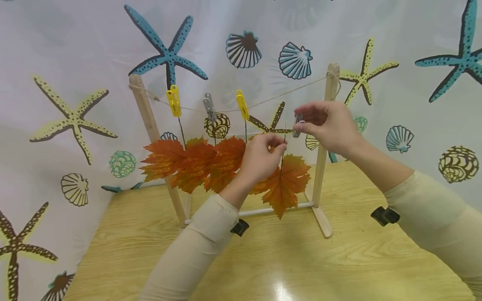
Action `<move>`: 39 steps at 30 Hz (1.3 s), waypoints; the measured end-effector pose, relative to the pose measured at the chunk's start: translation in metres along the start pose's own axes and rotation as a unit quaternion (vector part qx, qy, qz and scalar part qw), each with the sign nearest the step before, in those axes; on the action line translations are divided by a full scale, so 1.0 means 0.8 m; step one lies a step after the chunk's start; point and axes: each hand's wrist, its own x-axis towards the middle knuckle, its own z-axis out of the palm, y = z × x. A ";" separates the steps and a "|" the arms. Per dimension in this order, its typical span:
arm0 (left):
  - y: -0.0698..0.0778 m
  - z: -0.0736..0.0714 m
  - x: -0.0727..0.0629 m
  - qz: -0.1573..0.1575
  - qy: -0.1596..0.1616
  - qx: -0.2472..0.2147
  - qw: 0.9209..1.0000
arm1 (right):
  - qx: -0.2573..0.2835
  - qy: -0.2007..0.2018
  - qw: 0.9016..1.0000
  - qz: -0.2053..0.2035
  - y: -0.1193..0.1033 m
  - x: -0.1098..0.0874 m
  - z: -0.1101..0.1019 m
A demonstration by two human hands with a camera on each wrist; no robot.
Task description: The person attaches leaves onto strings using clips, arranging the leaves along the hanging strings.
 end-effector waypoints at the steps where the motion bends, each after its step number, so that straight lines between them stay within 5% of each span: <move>1: 0.002 -0.003 0.001 -0.001 0.008 0.000 1.000 | -0.006 0.005 1.000 -0.006 -0.007 0.005 -0.001; 12: 0.026 -0.018 0.017 0.009 0.049 -0.014 0.999 | -0.068 0.002 0.997 0.021 -0.060 0.042 -0.031; 19: 0.028 -0.023 0.026 0.008 0.058 -0.019 0.998 | -0.018 0.001 0.998 0.052 -0.082 0.064 -0.043; 27: 0.029 -0.025 0.030 -0.006 0.059 -0.022 0.998 | -0.018 0.014 0.999 0.041 -0.092 0.081 -0.039; 39: 0.033 -0.029 0.030 0.010 0.066 -0.028 0.997 | -0.083 -0.043 0.995 0.025 -0.087 0.083 -0.025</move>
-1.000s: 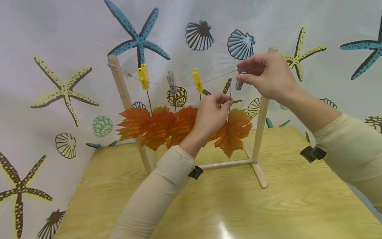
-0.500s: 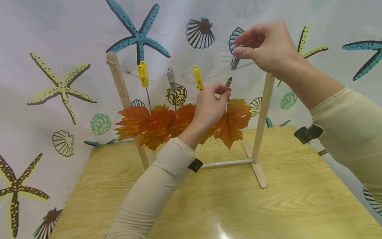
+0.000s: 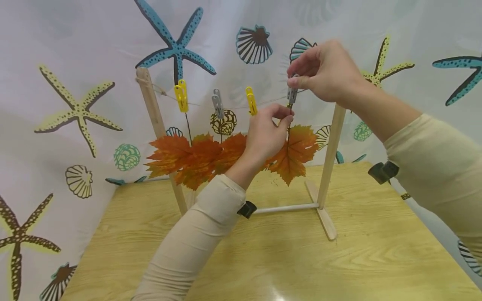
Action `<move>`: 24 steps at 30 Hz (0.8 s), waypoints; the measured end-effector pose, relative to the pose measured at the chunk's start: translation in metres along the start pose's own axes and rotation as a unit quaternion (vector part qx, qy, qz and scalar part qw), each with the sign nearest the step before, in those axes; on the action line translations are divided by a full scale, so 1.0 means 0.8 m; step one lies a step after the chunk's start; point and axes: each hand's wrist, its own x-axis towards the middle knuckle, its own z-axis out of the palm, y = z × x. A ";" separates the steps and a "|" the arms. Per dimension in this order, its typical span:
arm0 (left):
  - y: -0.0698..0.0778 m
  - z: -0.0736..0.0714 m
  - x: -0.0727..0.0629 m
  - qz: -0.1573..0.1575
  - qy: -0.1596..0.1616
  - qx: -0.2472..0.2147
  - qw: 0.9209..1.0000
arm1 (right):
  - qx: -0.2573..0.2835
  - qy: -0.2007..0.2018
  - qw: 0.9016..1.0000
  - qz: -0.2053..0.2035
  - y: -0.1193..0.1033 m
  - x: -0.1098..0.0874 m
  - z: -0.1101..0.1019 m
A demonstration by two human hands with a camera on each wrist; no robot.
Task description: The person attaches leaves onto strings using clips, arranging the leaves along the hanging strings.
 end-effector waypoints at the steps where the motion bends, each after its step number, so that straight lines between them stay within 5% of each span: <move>1: 0.000 0.000 0.000 0.000 -0.001 0.001 1.000 | -0.002 -0.003 1.000 0.001 0.001 0.000 0.000; 24: -0.009 0.002 -0.006 0.017 0.003 0.027 0.999 | 0.008 -0.046 0.999 -0.006 0.005 -0.009 -0.002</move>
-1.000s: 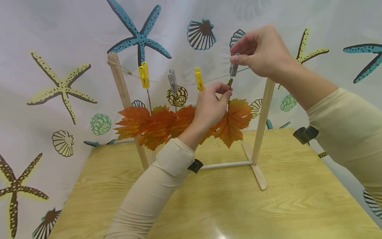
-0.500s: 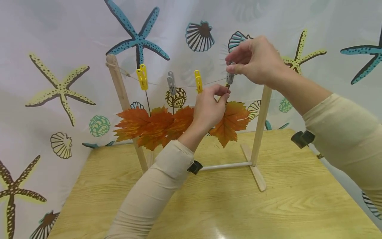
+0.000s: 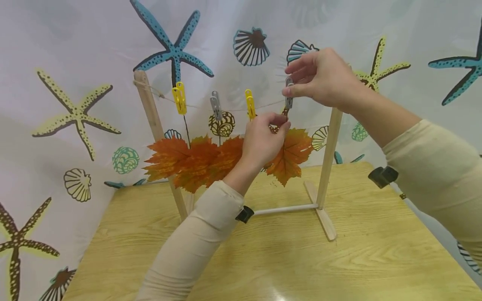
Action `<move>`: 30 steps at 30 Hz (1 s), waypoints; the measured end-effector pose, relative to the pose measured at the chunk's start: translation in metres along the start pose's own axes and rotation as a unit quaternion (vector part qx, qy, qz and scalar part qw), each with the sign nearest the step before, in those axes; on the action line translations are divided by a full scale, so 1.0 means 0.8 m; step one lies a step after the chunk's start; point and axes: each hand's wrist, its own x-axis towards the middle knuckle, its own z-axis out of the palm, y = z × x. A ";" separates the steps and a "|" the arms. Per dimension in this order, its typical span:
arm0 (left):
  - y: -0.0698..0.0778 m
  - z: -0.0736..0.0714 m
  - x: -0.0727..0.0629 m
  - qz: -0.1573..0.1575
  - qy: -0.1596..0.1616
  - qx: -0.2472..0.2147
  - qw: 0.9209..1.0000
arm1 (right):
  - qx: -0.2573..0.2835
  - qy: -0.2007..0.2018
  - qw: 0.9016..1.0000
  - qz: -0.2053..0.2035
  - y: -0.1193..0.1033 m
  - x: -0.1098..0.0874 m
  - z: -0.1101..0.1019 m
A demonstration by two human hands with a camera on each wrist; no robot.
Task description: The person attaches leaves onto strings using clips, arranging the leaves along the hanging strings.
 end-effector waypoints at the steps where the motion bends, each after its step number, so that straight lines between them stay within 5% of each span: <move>1: -0.001 0.000 -0.002 0.001 0.000 0.003 1.000 | 0.003 -0.001 1.000 0.002 0.000 0.000 0.001; 7: -0.001 -0.010 -0.021 0.032 0.019 0.032 0.999 | 0.018 -0.009 1.000 0.014 0.006 -0.004 0.002; 11: 0.001 -0.027 -0.030 0.048 0.026 0.007 0.998 | 0.040 0.002 0.999 0.024 0.010 -0.009 -0.002; 19: -0.018 -0.054 -0.050 0.023 -0.030 -0.030 0.999 | 0.104 0.042 0.993 0.028 0.029 -0.031 -0.007; 25: -0.043 -0.064 -0.058 0.022 -0.082 -0.055 0.995 | 0.220 0.096 0.971 -0.008 0.045 -0.044 0.001; 30: -0.059 -0.071 -0.067 0.029 -0.086 -0.048 0.995 | 0.270 0.099 0.958 -0.014 0.053 -0.054 0.013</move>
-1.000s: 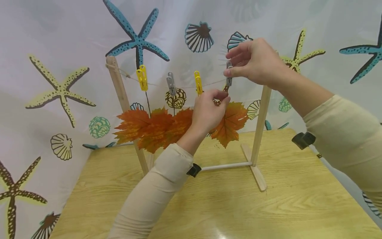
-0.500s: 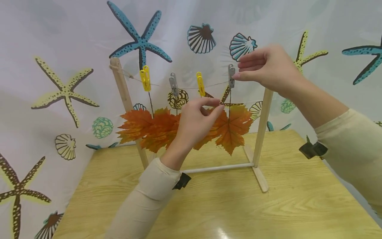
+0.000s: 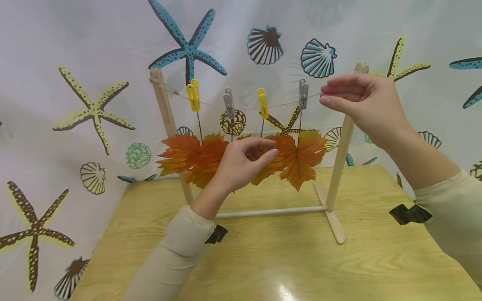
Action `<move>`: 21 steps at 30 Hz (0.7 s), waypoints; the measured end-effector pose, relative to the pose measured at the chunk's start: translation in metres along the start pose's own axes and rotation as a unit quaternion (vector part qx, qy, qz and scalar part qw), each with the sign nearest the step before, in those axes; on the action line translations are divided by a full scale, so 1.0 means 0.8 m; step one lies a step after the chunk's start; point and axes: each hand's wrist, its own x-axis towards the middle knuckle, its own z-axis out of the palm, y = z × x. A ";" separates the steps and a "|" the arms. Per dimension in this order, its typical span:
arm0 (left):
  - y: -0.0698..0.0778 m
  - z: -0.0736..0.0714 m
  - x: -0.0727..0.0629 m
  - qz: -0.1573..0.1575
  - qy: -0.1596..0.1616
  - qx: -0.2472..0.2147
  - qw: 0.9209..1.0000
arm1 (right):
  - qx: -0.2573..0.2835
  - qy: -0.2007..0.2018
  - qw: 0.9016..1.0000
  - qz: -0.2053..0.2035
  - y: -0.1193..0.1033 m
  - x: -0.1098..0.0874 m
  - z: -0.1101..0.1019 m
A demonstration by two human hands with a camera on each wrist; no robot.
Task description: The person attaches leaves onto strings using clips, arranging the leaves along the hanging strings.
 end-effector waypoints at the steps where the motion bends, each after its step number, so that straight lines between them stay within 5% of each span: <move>1: -0.002 -0.001 -0.002 0.001 0.002 0.006 1.000 | 0.002 -0.003 1.000 0.005 0.003 -0.002 0.000; 10: -0.028 0.003 -0.029 0.049 -0.010 0.068 0.996 | -0.059 -0.038 0.996 0.046 0.045 -0.035 0.003; 14: -0.038 0.005 -0.051 0.076 -0.020 0.117 0.990 | -0.120 -0.060 0.991 0.028 0.069 -0.060 0.012; 21: -0.053 0.014 -0.091 0.062 -0.034 0.174 0.982 | -0.189 -0.071 0.979 -0.026 0.107 -0.114 0.018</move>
